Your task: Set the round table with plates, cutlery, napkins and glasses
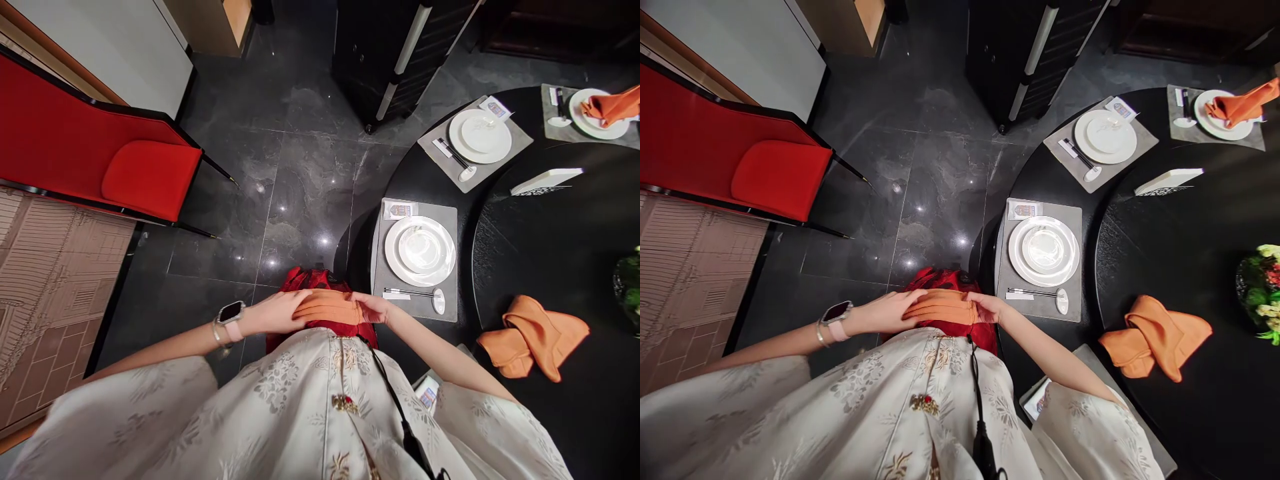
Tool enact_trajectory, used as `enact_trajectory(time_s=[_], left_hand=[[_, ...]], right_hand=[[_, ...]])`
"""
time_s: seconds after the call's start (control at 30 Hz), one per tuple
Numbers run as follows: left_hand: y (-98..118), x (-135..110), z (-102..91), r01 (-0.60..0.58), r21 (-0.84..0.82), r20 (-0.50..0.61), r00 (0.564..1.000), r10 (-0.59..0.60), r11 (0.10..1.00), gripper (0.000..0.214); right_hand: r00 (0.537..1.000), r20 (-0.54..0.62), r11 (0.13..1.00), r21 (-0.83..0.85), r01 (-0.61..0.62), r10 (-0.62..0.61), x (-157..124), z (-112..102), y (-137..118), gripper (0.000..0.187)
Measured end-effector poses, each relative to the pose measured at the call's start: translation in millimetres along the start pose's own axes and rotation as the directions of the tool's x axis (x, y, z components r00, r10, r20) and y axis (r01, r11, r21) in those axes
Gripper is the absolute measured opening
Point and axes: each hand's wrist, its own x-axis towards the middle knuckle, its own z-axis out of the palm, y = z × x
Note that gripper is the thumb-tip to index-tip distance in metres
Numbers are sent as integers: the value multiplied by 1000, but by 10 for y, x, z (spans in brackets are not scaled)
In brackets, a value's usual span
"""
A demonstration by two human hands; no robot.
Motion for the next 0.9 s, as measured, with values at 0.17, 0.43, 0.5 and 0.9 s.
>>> enact_trajectory(time_s=[0.17,0.43,0.5,0.9], left_hand=[[197,440,-24,96,90,-109,990,-86,991,35],[491,951,-923,-120,64,-463,876,136,991,61],[614,1042,-1028,-214,-6,-529,829,178,977,58],[864,1351,-444,-336,-806,-360,932,46,488,59]], right_hand=[[998,7,915,401,-55,57,-111,130,-367,24],[936,-183,630,698,339,-300,-191,629,-612,22],[905,-226,572,713,405,-360,-203,717,-704,24],[152,-880,353,-19,935,-449,-231,1006,-732,44]])
